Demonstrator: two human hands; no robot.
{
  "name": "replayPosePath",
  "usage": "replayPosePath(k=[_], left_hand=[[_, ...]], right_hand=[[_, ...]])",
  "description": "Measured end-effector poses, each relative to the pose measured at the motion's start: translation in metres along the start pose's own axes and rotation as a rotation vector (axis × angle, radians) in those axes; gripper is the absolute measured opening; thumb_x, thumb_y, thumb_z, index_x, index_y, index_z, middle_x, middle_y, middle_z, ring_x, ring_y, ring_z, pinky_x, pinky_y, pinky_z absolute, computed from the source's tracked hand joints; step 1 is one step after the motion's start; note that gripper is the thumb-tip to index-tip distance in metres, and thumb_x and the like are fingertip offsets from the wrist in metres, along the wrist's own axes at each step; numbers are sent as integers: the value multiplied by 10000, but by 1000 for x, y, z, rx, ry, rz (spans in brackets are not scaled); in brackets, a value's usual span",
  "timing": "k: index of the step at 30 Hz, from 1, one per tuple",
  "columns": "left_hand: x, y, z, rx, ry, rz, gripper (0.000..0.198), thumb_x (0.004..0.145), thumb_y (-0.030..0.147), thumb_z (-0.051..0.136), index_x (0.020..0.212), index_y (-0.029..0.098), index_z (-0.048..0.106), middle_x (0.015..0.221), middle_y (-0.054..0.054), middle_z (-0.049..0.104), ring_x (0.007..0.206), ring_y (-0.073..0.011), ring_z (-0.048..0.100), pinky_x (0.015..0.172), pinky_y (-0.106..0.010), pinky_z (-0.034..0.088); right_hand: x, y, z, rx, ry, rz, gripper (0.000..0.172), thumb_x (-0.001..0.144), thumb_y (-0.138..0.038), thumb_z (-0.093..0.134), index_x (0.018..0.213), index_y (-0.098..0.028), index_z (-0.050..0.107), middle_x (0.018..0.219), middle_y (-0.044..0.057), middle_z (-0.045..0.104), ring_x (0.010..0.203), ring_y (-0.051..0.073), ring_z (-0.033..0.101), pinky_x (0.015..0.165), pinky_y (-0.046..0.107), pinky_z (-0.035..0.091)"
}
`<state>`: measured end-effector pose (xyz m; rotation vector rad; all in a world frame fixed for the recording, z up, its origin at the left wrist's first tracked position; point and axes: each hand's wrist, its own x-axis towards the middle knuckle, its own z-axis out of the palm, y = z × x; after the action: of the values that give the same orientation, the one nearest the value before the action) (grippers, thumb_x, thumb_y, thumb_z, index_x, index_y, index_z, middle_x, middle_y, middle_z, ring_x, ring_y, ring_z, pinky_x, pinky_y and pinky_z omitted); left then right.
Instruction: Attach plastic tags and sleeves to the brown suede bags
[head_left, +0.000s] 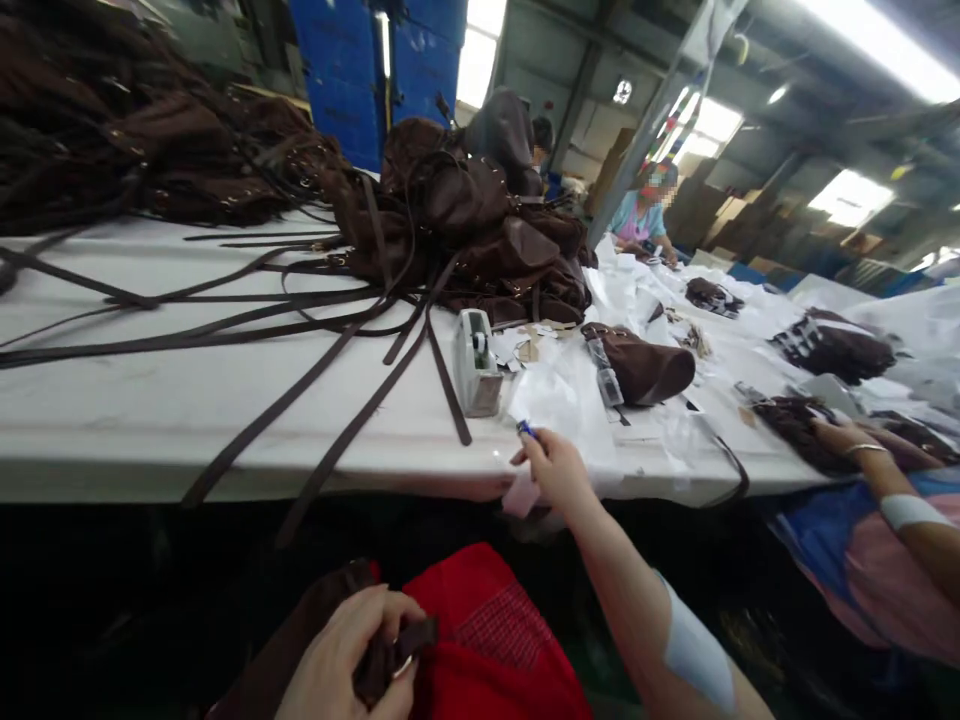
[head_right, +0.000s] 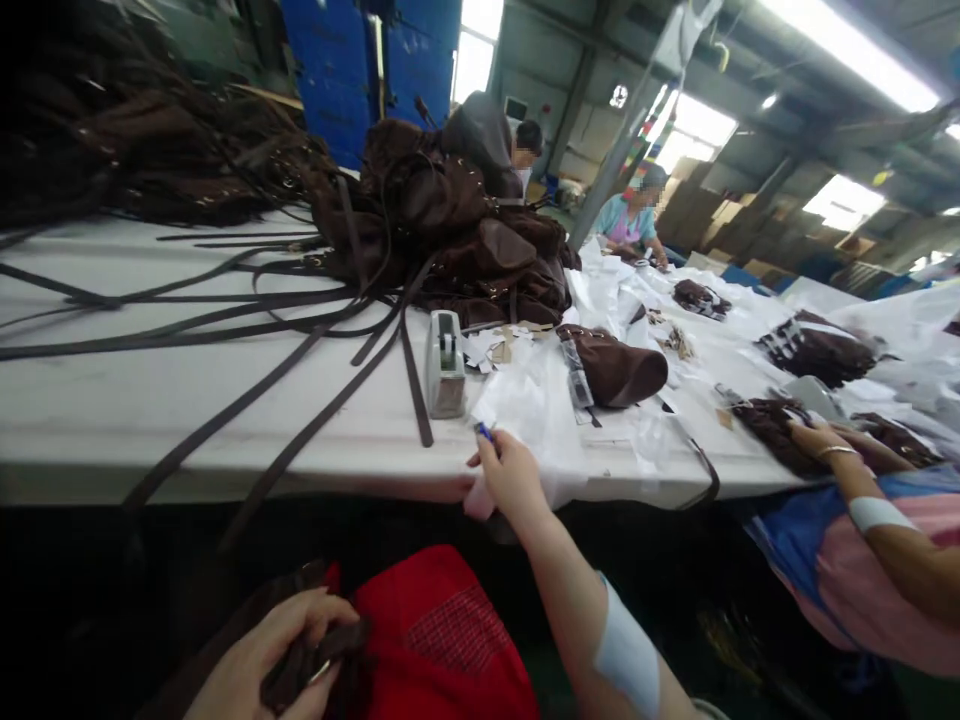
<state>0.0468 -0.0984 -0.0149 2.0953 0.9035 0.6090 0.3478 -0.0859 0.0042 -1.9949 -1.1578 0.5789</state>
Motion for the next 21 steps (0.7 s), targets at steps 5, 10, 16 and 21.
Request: replayPosePath(k=[5,10,16,21], left_hand=[[-2,2,-32,-151,82,-192,51,735,171,542,716,217,528,750,6,664,678,-164,630,636,-260,499],[-9,-11,-59,-306,116,-294,34,786,227,574,785,198,555,841,-18,673,766,-164,628,697,-265,494],[-6,-12,-77,-23,107,-165,206,809,313,569,647,205,503,639,21,546,600,-138,517,554,-243,412],[-3,5,-143,246,220,-29,249,748,286,638,598,222,450,584,33,495,547,-131,474,506,-254,370]], right_hand=[[48,-36,-16,-188,358,-235,447,880,-464,531,1145,-119,630,1167,193,651,1036,276,613,876,416,472],[-16,-71,18,62,22,-372,245,909,-379,520,908,-182,667,882,78,695,862,221,637,825,365,490],[-80,-87,84,111,-991,-370,286,773,-222,660,1057,-185,662,1016,52,685,961,215,620,868,323,484],[-75,-103,70,211,-1098,-154,140,815,-283,642,892,-170,671,770,-9,642,717,146,582,654,232,444]])
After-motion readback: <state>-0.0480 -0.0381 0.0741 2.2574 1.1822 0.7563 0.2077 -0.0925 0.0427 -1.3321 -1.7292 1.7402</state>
